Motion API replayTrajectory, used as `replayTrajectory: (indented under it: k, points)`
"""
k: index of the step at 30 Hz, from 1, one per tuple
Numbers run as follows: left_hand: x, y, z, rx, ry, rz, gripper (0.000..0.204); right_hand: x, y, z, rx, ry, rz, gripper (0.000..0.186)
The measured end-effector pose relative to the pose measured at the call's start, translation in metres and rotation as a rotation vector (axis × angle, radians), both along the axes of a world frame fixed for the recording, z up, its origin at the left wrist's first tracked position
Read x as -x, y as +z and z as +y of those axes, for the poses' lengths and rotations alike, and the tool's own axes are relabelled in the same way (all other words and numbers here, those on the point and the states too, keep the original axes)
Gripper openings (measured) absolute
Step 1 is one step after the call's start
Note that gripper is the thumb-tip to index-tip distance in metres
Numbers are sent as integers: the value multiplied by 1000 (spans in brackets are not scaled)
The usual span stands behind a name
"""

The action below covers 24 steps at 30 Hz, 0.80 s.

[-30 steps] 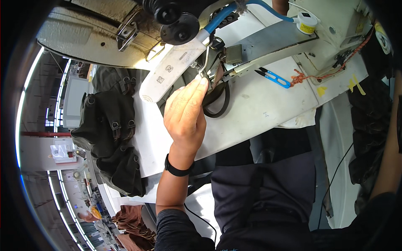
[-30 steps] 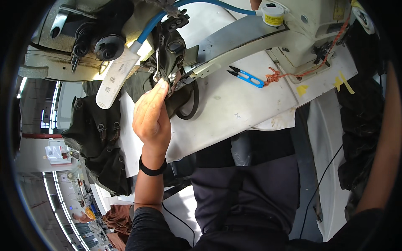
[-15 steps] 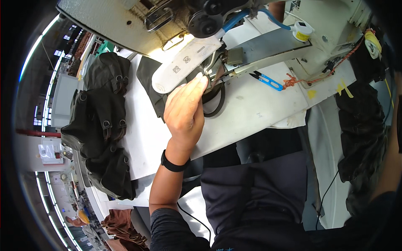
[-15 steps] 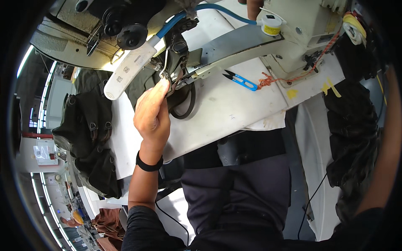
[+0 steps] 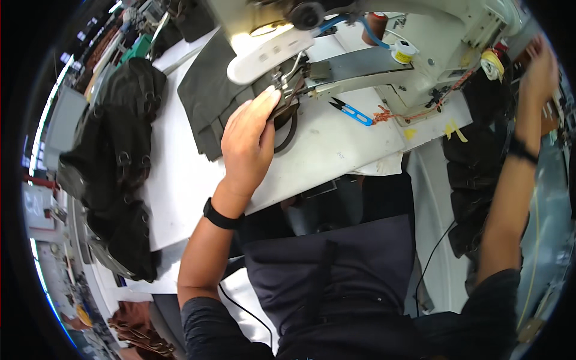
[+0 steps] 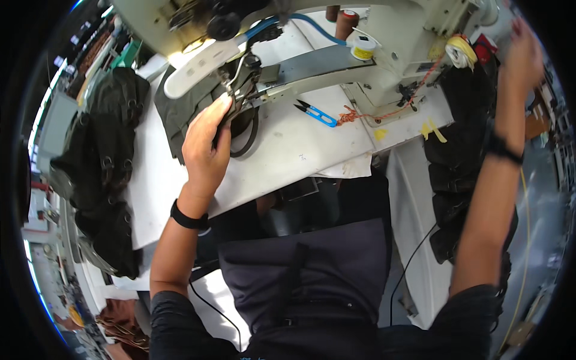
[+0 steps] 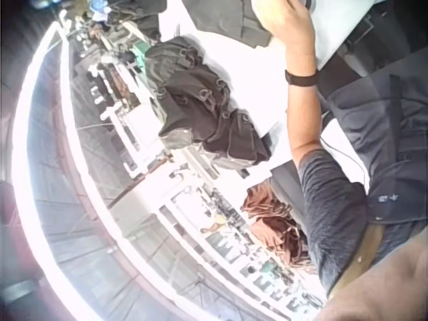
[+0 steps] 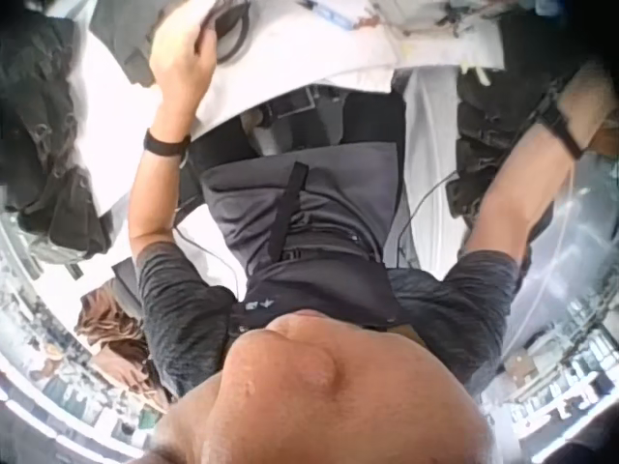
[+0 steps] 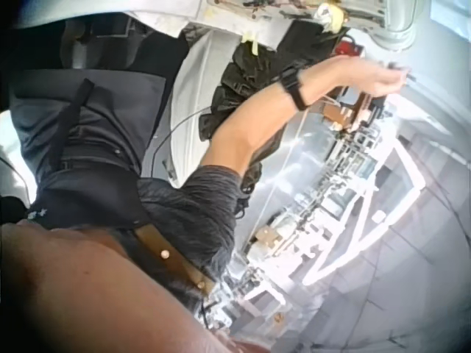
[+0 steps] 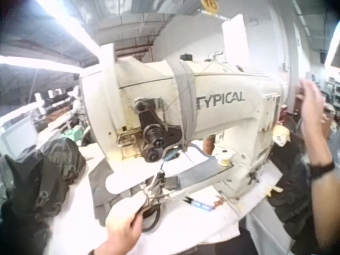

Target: The person sews a zipper onto a dark green canvas bag using an industrial sewing machine. They align the zipper, guide the bag under the needle, and stitch along the edge. The person then inspects the stitching and handles the bag to prepare for the next step.

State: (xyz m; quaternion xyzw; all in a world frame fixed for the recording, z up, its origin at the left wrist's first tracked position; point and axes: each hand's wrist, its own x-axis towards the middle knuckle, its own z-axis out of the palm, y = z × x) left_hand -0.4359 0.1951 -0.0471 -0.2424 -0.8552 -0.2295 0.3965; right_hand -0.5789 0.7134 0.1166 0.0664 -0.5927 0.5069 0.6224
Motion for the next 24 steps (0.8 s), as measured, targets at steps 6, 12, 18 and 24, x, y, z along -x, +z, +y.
replayTrajectory:
  k: [6,12,18,24]
  points:
    - [0,2,0,-24,-10,-20,43,-130,-113,-225,-404,505,-219,8]
    - [1,6,-1,0,-29,-6,41,-80,-141,-337,-389,360,-147,10]
    - [3,3,-2,-12,-3,10,41,-67,-152,-353,-318,385,-219,15]
    - [4,3,-1,-24,-14,13,42,-65,-166,-362,-431,188,-185,19]
